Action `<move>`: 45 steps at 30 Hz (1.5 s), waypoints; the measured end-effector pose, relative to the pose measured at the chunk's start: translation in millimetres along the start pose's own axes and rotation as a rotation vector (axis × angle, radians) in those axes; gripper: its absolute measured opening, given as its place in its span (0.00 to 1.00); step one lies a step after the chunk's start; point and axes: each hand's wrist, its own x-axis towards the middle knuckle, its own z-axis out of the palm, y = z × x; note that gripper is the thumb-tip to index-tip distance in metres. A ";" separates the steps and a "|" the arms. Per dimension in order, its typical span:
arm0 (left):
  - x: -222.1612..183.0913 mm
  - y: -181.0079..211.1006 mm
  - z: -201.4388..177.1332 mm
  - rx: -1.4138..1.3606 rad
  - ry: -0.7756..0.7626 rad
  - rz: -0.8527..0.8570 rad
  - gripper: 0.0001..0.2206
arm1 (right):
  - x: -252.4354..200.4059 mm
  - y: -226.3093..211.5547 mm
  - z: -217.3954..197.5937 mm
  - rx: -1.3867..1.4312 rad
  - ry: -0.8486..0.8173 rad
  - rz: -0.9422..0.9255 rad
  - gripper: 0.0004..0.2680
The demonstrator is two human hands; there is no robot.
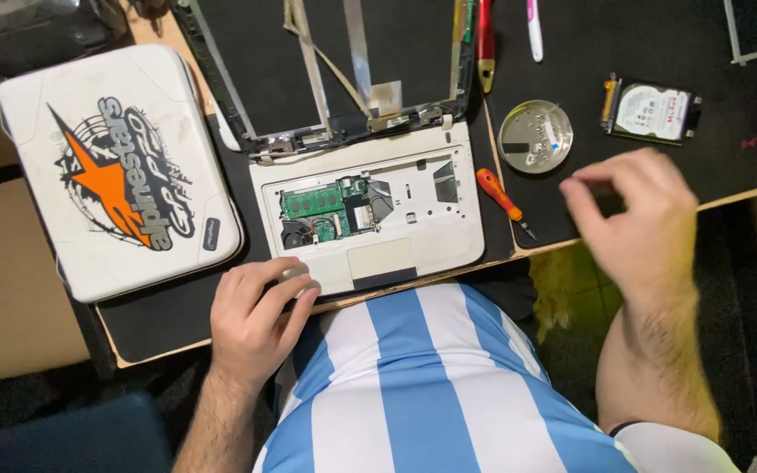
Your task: Installing a RAM module and a hard drive into a laptop and reassembling the internal frame.
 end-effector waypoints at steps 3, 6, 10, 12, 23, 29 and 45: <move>-0.7 1.0 1.6 -0.024 0.003 0.045 0.05 | 4.6 68.2 -3.4 -0.188 -0.022 0.007 0.17; 2.2 0.5 7.0 -0.054 0.007 0.060 0.04 | 30.7 95.0 -11.8 -0.129 -0.206 0.099 0.29; 19.2 5.4 12.9 -0.111 -0.006 0.072 0.04 | 52.6 141.3 -4.0 -0.018 -0.362 0.159 0.33; 27.3 5.8 13.6 -0.143 -0.015 0.111 0.03 | 55.1 157.5 -1.7 -0.047 -0.337 0.047 0.27; 47.3 -6.9 23.7 -0.125 -0.010 0.123 0.11 | 60.8 -21.4 -10.9 0.071 -0.238 -0.429 0.22; 60.2 -15.1 39.6 -0.055 0.019 0.139 0.17 | 92.1 -92.4 48.5 0.022 -0.370 -0.694 0.18; 96.8 -36.3 48.1 0.219 -0.276 0.149 0.26 | 97.0 -85.8 58.6 -0.013 -0.404 -0.633 0.15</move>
